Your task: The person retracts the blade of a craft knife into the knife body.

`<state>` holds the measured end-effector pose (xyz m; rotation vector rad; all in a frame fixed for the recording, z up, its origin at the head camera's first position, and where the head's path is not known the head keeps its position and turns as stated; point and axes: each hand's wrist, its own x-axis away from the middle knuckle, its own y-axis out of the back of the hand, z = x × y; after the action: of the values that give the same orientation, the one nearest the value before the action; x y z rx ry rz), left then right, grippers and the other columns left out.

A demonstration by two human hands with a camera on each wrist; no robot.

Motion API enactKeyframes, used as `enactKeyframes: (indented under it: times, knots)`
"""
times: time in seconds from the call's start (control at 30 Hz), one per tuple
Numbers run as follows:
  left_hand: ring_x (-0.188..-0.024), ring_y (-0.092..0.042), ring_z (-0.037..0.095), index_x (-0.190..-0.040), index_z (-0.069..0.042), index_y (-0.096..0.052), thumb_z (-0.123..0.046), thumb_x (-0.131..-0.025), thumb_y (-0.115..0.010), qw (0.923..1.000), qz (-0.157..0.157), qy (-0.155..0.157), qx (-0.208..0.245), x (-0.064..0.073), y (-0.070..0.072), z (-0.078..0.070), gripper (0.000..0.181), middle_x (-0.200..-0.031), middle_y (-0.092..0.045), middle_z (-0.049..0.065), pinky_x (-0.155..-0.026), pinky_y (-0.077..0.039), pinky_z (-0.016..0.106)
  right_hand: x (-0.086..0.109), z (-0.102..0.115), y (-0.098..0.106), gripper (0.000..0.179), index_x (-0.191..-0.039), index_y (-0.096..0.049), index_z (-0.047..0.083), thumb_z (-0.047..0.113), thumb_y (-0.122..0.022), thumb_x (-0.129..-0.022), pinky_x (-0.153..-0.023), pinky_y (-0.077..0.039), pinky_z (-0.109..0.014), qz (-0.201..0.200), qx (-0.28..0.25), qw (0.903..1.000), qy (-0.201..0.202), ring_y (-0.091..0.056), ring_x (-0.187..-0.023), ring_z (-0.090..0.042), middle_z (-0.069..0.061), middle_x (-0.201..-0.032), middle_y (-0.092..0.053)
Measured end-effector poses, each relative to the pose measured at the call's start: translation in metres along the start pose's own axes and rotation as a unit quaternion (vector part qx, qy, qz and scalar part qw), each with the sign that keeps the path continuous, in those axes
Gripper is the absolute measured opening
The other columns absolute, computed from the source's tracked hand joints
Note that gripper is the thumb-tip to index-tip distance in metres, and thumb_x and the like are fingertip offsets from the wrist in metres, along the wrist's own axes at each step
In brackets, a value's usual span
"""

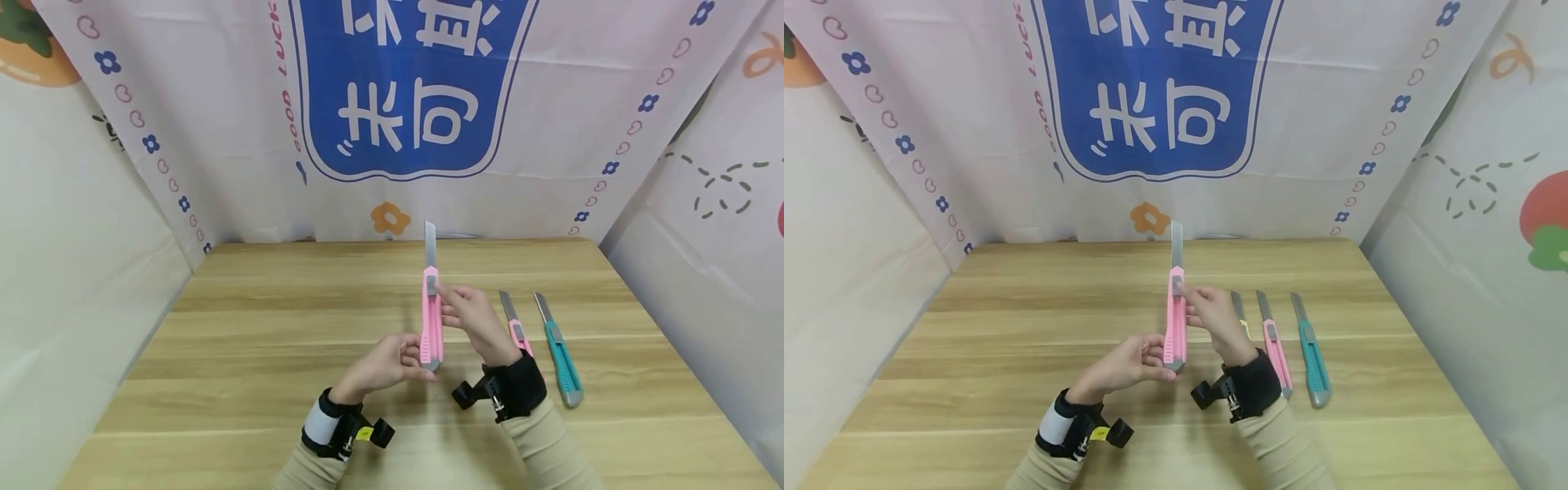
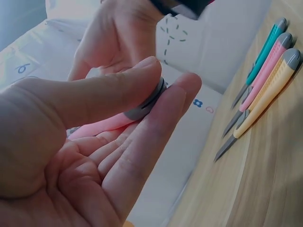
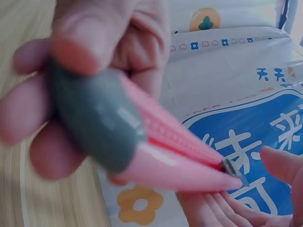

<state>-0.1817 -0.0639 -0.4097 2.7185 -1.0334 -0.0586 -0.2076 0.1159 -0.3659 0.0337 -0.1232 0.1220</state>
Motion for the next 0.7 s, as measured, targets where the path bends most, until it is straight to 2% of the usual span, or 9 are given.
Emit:
enactKeyframes:
  times: [0.13, 0.3, 0.37, 0.53, 0.63, 0.7]
  knots:
    - [-0.084, -0.068, 0.018, -0.113, 0.010, -0.056, 0.000, -0.080, -0.069, 1.0000, 0.006, 0.000, -0.002, -0.002, -0.003, 0.000, 0.037, -0.100, -0.068, 0.029, -0.077, -0.061, 0.025, -0.005, 0.005, 0.001, 0.059, -0.121, -0.055, -0.011, 0.041, -0.054, -0.093, -0.076, -0.061, -0.023, 0.005, -0.028, 0.9994, -0.022, -0.067, -0.092, -0.018, -0.023, -0.112, -0.065]
    - [-0.085, -0.068, 0.023, -0.112, 0.010, -0.056, 0.001, -0.079, -0.070, 0.9999, -0.003, 0.002, -0.016, 0.000, -0.002, -0.002, 0.037, -0.099, -0.068, 0.029, -0.079, -0.061, 0.031, -0.012, 0.005, -0.003, 0.059, -0.121, -0.055, -0.010, 0.041, -0.055, -0.092, -0.070, -0.063, -0.025, 0.017, -0.069, 0.9969, -0.032, -0.070, -0.085, -0.021, -0.008, -0.087, -0.074]
    - [-0.085, -0.068, 0.025, -0.112, 0.011, -0.057, 0.001, -0.078, -0.070, 0.9998, -0.005, 0.003, -0.019, 0.002, -0.002, -0.002, 0.038, -0.099, -0.068, 0.028, -0.080, -0.061, 0.033, -0.014, 0.004, -0.006, 0.058, -0.118, -0.057, -0.009, 0.042, -0.057, -0.090, -0.067, -0.063, -0.025, 0.009, -0.076, 0.9962, -0.042, -0.070, -0.083, -0.022, -0.003, -0.081, -0.074]
    - [-0.086, -0.068, 0.025, -0.111, 0.011, -0.057, 0.002, -0.078, -0.070, 0.9998, 0.003, 0.002, -0.018, 0.005, 0.000, -0.003, 0.036, -0.098, -0.068, 0.029, -0.080, -0.061, 0.031, -0.016, 0.001, -0.011, 0.056, -0.110, -0.061, -0.007, 0.044, -0.060, -0.087, -0.064, -0.063, -0.024, -0.005, -0.073, 0.9953, -0.063, -0.071, -0.079, -0.021, -0.012, -0.086, -0.075]
    - [-0.085, -0.068, 0.024, -0.110, 0.011, -0.057, 0.001, -0.079, -0.070, 0.9997, 0.005, 0.001, -0.023, 0.006, 0.002, -0.003, 0.035, -0.098, -0.068, 0.029, -0.078, -0.061, 0.028, -0.018, 0.002, -0.013, 0.055, -0.110, -0.062, -0.006, 0.044, -0.059, -0.088, -0.063, -0.062, -0.024, -0.001, -0.065, 0.9961, -0.060, -0.071, -0.078, -0.020, -0.018, -0.097, -0.073]
    - [-0.085, -0.068, 0.024, -0.110, 0.010, -0.057, 0.001, -0.079, -0.070, 0.9997, 0.005, 0.001, -0.024, 0.005, 0.003, -0.004, 0.035, -0.098, -0.068, 0.029, -0.079, -0.061, 0.028, -0.019, 0.003, -0.014, 0.056, -0.111, -0.061, -0.007, 0.044, -0.058, -0.089, -0.063, -0.062, -0.023, 0.003, -0.063, 0.9965, -0.055, -0.071, -0.078, -0.019, -0.017, -0.094, -0.074]
